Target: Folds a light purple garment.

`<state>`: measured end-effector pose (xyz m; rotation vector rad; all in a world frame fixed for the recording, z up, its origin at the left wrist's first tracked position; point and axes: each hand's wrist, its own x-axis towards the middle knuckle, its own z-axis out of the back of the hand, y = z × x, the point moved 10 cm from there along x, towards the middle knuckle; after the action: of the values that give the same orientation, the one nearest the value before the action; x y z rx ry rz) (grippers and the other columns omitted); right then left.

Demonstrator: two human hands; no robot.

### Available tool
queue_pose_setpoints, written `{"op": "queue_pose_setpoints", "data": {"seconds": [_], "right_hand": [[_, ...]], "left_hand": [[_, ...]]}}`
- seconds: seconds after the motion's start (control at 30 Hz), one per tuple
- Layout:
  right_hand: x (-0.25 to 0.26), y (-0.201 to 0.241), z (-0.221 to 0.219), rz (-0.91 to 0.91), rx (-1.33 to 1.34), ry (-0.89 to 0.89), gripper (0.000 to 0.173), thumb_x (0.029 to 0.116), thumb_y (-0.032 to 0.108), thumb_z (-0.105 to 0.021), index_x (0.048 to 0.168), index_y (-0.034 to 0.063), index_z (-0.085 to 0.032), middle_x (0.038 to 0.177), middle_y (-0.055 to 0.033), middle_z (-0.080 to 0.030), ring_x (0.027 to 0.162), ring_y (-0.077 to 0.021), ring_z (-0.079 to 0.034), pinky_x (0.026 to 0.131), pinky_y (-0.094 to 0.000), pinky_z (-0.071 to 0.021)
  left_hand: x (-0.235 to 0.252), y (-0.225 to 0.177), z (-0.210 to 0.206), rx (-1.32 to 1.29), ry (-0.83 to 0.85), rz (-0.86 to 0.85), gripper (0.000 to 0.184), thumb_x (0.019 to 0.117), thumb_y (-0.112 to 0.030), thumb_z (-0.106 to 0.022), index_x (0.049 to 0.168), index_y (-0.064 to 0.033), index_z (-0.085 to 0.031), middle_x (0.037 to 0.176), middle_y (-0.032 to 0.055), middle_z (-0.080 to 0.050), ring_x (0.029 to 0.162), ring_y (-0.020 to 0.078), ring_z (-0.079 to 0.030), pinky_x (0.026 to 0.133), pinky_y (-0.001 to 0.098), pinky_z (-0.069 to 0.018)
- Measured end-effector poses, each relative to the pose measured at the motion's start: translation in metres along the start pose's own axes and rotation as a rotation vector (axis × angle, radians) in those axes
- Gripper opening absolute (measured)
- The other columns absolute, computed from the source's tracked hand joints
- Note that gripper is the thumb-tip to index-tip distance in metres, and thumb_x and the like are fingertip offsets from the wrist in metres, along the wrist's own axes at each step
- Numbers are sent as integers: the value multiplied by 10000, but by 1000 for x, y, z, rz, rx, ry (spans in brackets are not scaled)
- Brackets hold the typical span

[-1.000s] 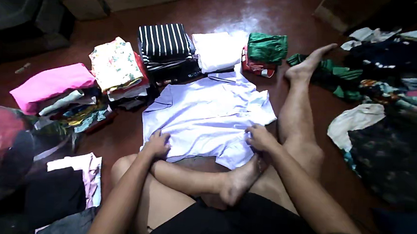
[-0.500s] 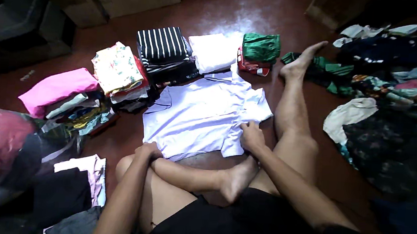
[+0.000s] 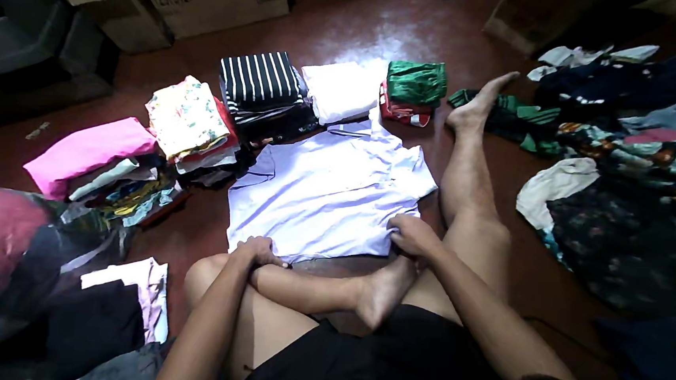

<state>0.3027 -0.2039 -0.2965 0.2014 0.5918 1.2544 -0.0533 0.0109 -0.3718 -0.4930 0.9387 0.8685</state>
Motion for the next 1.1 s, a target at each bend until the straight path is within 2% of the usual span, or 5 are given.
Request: {"op": "queue_pose_setpoints", "data": {"seconds": [0.23,0.33,0.6,0.8,1.1], "right_hand": [[-41,-24,62,130,430,-336,220,981,189,-620,1159,119,-730,1143,-35,-733,1083,-112,-678,1002,-368,-547],[-49,-27,60,143,463,-244,208,953,200,-689,1141,123,-732,1111,-33,-739,1051,-108,-686,982,-370,-556],[25,1,116,166,379,-83,135,938,79,-690,1055,58,-755,985,-117,-739,926,-235,-699,895,-509,-555],[100,-36,145,-128,465,-314,539,960,241,-729,1439,83,-539,1210,-184,-698,1058,-335,-701,955,-569,-549],[28,-113,42,-459,204,-107,629,791,355,-884,1301,90,-629,1059,-171,-725,996,-385,-691,894,-661,-527]], "left_hand": [[-1,-32,12,145,-68,-315,409,890,-454,-737,1095,-101,-723,1170,180,-697,1150,410,-633,944,730,-456],[-15,-31,25,153,-172,-399,251,873,-218,-712,1072,-66,-698,1129,194,-682,1097,416,-645,883,695,-496],[-66,32,91,-386,-336,-386,227,977,-140,-557,1167,-57,-649,1062,157,-679,997,288,-659,893,560,-526],[-28,117,101,-766,-772,-44,575,970,-354,-677,1443,-64,-526,1364,223,-609,1273,372,-588,1080,595,-462],[-17,120,43,-757,-459,334,842,812,-523,-826,1362,56,-560,1295,306,-621,1243,441,-594,1061,630,-454]]}}
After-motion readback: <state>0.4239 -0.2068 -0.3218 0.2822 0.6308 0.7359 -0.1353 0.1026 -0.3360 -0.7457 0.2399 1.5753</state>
